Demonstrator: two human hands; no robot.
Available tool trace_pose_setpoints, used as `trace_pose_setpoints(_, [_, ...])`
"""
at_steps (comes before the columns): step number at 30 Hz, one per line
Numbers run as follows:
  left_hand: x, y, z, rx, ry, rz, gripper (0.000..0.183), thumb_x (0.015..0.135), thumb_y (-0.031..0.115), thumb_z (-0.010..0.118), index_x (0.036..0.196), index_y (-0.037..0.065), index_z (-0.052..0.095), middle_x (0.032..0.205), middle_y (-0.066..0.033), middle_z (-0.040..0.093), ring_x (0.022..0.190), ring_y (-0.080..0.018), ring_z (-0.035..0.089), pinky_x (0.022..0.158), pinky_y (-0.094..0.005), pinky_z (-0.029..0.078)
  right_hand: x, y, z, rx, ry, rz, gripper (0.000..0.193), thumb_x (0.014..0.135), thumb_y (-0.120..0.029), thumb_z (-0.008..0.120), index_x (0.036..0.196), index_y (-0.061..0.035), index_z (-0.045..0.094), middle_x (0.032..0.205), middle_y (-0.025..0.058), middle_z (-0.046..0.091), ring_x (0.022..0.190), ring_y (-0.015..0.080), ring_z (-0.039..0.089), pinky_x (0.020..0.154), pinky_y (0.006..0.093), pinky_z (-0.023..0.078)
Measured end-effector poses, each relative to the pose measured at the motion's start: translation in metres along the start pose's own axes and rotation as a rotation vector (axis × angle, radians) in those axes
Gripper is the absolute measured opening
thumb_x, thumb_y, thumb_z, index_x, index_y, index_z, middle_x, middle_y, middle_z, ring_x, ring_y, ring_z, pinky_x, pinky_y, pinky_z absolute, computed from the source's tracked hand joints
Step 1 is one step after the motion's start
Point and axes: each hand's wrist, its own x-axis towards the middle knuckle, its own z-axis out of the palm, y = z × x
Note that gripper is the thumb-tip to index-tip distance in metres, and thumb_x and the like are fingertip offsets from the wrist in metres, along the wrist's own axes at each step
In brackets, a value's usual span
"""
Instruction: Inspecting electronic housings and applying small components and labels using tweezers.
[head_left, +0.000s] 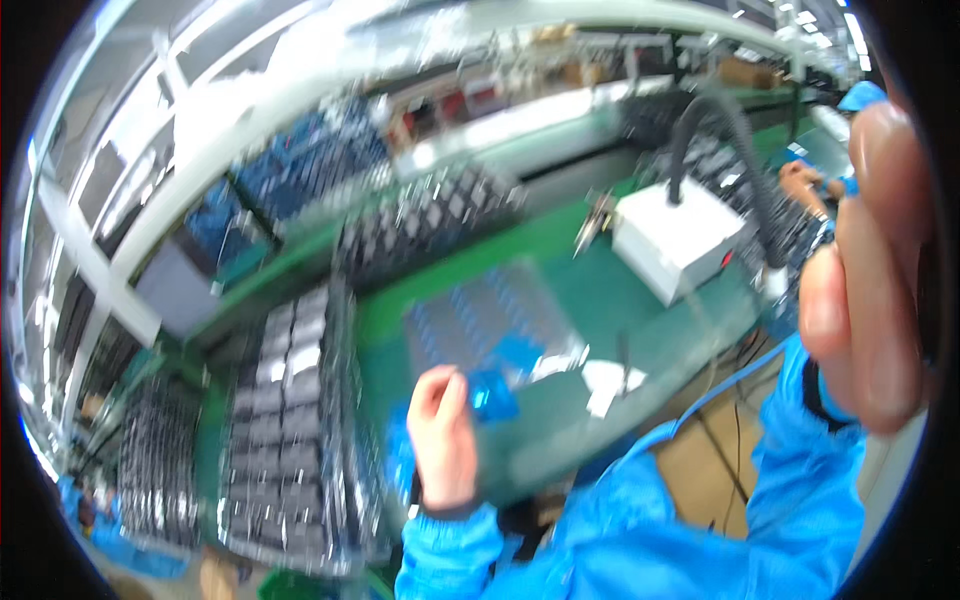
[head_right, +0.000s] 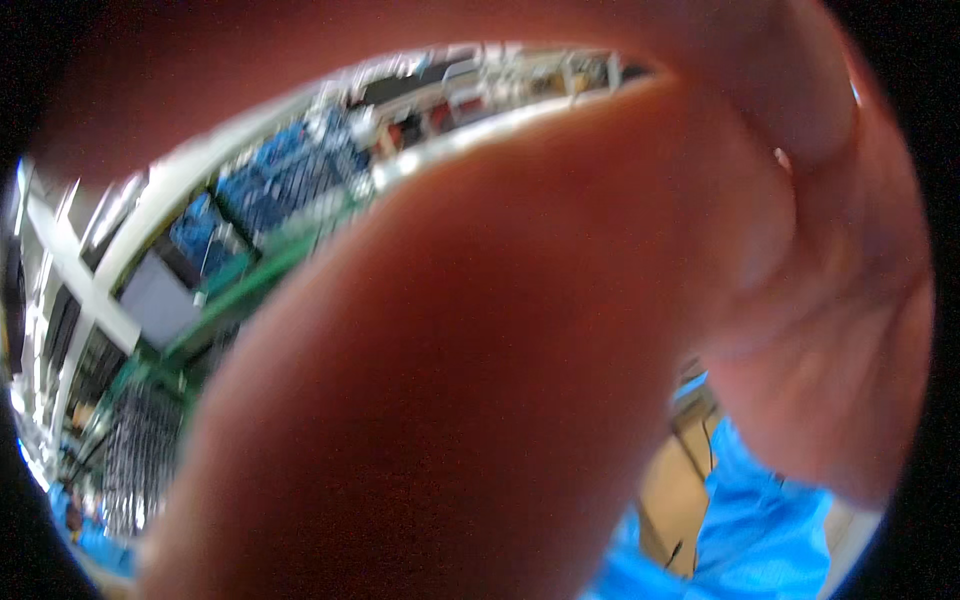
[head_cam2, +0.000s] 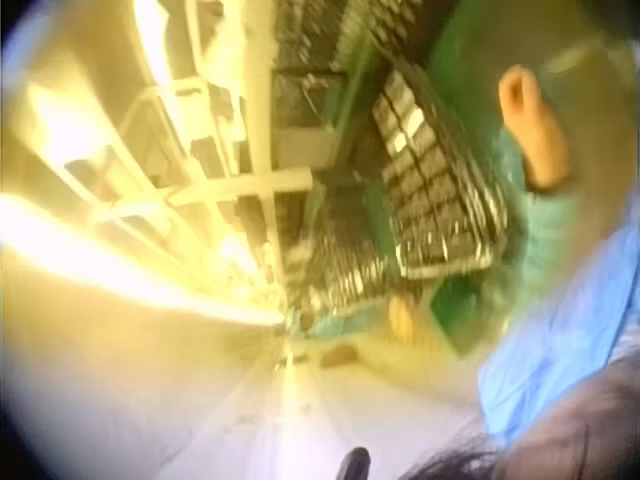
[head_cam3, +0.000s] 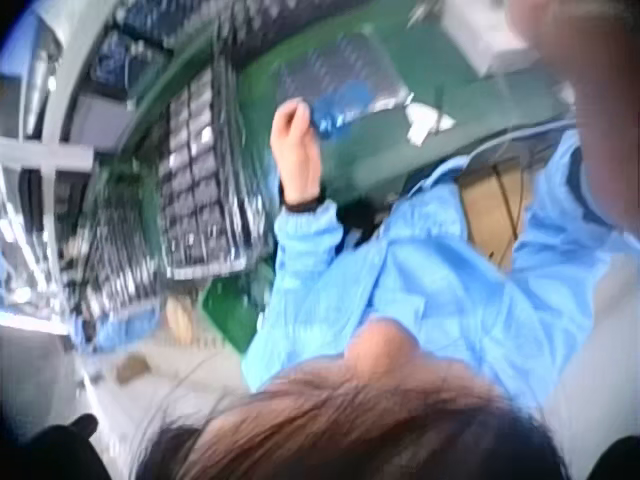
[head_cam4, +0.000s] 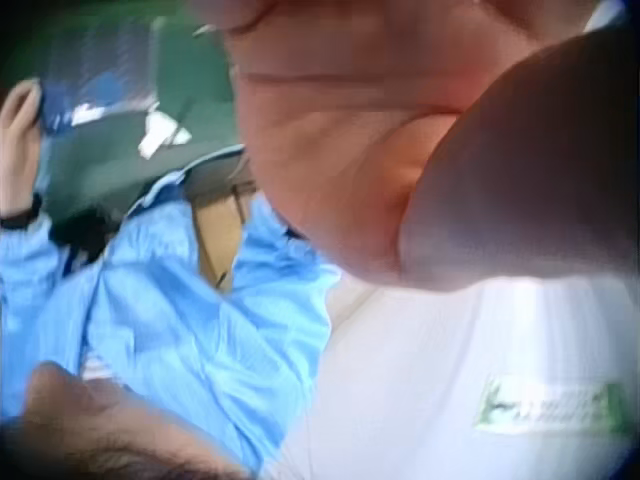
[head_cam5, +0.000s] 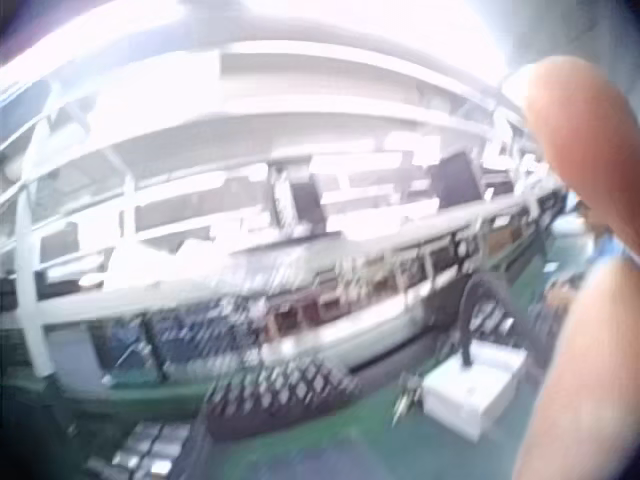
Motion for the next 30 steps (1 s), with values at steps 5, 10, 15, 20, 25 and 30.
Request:
trace_pose_setpoints(5, [-0.023, -0.007, -0.031, -0.200, 0.102, -0.105, 0.012, 0.085, 0.008, 0.062, 0.097, 0.007, 0.060, 0.094, 0.0000, 0.060, 0.082, -0.0068, 0.052, 0.072, -0.0209, 0.040, 0.012, 0.073, 0.024, 0.104, 0.091, 0.083, 0.074, 0.092, -0.041, 0.049, 0.142, 0.0024, 0.016, 0.114, 0.0152, 0.055, 0.066, 0.0207, 0.061, 0.067, 0.0340, 0.053])
trace_pose_setpoints(10, [-0.048, -0.015, -0.037, -0.140, 0.229, -0.119, 0.009, 0.088, 0.011, 0.060, 0.096, 0.008, 0.058, 0.088, 0.0033, 0.056, 0.079, -0.0065, 0.049, 0.073, -0.0225, 0.038, -0.040, 0.180, 0.099, -0.081, 0.146, 0.301, 0.045, 0.081, -0.007, 0.060, 0.123, -0.0006, 0.046, 0.107, 0.0129, 0.057, 0.090, 0.0186, 0.059, 0.079, 0.0309, 0.049])
trace_pose_setpoints(15, [-0.063, -0.017, -0.029, -0.096, 0.155, -0.110, 0.011, 0.086, 0.008, 0.058, 0.096, 0.008, 0.054, 0.088, 0.0001, 0.053, 0.083, -0.0104, 0.048, 0.075, -0.0269, 0.039, -0.110, 0.225, 0.171, -0.040, 0.039, 0.777, 0.023, 0.079, -0.015, 0.070, 0.095, -0.0007, 0.062, 0.081, 0.0069, 0.062, 0.080, 0.0127, 0.058, 0.071, 0.0305, 0.048])
trace_pose_setpoints(20, [-0.072, 0.001, -0.044, -0.034, 0.109, -0.345, 0.026, 0.095, 0.026, 0.048, 0.104, 0.003, 0.056, 0.100, -0.0070, 0.060, 0.088, -0.0191, 0.056, 0.076, -0.0313, 0.045, -0.111, 0.234, 0.163, -0.570, 0.141, 0.145, 0.018, 0.071, -0.002, 0.065, 0.088, -0.0016, 0.062, 0.092, 0.0079, 0.062, 0.072, 0.0238, 0.058, 0.063, 0.0324, 0.048])
trace_pose_setpoints(25, [-0.058, -0.003, -0.044, 0.007, -0.044, -0.525, 0.022, 0.096, 0.019, 0.046, 0.103, 0.000, 0.056, 0.103, -0.0090, 0.057, 0.094, -0.0176, 0.053, 0.083, -0.0301, 0.042, -0.108, 0.244, 0.156, -0.572, -0.010, -0.022, 0.022, 0.069, 0.001, 0.061, 0.090, -0.0004, 0.062, 0.097, 0.0121, 0.061, 0.081, 0.0264, 0.060, 0.067, 0.0338, 0.050])
trace_pose_setpoints(30, [-0.039, -0.022, -0.046, 0.347, 0.057, -0.283, 0.014, 0.090, 0.011, 0.056, 0.086, -0.002, 0.061, 0.076, 0.0021, 0.055, 0.071, -0.0061, 0.046, 0.064, -0.0213, 0.037, -0.110, 0.241, 0.139, -0.527, 0.178, 0.336, 0.031, 0.078, 0.003, 0.059, 0.108, 0.0000, 0.058, 0.107, 0.0143, 0.060, 0.089, 0.0217, 0.062, 0.083, 0.0317, 0.049])
